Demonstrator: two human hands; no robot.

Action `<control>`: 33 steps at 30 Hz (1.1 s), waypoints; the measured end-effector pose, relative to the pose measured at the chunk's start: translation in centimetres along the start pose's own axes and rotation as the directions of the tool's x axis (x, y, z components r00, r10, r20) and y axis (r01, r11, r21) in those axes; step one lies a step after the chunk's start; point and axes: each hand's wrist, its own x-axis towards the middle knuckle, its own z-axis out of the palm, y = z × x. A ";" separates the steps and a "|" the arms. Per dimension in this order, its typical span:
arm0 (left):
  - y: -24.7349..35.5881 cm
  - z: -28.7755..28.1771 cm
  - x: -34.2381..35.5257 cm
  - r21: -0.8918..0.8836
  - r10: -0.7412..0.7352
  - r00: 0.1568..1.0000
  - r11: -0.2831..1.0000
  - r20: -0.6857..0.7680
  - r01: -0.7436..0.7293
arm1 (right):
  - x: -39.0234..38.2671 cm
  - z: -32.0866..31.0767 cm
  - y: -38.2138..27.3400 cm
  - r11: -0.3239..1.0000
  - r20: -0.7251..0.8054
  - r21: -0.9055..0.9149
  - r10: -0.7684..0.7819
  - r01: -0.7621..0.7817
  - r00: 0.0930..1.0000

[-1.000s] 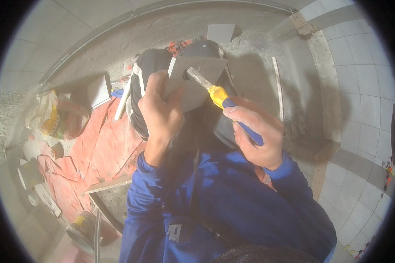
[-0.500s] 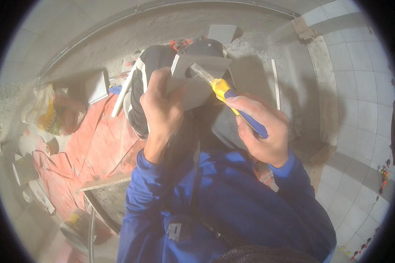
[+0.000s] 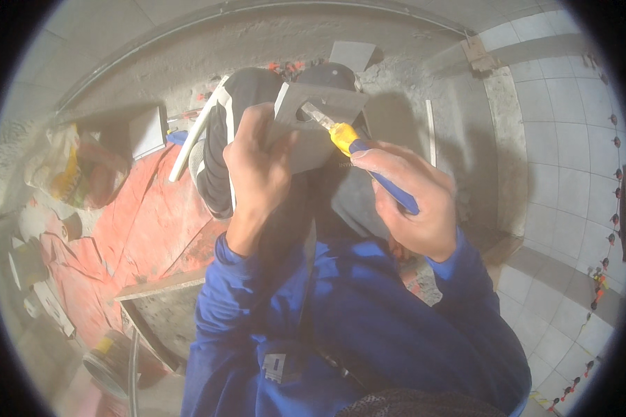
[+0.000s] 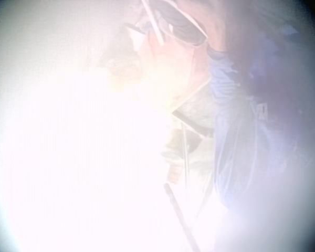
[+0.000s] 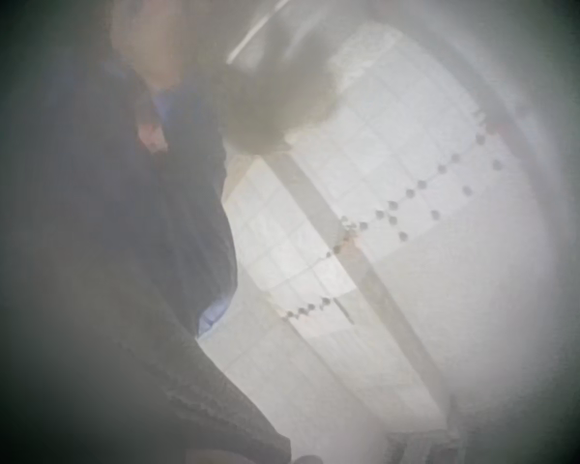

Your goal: The person installs a wall tile by first positioning it on the wall, then removing it to cut a circular hole using pliers, and finally repositioning the modified tile onto the wall. The task involves handling tiles and using pliers to modify the tile shape.

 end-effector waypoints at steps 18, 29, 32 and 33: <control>-0.4 0.0 0.2 0.020 -0.019 1.000 1.000 -0.004 0.019 | 0.5 0.2 0.3 1.000 0.001 -0.029 0.005 -0.005 1.000; -0.5 0.0 0.3 0.045 -0.005 1.000 0.999 -0.004 0.005 | 0.6 0.3 0.5 0.999 -0.029 -0.026 -0.026 0.025 0.999; -0.5 0.0 0.3 0.054 -0.015 1.000 0.998 -0.003 0.015 | 0.8 0.4 0.5 0.998 -0.024 -0.054 -0.036 0.035 0.999; -0.5 0.0 0.3 0.048 -0.015 1.000 0.999 -0.002 0.015 | 0.8 0.4 0.5 0.998 -0.042 -0.046 -0.054 0.052 0.998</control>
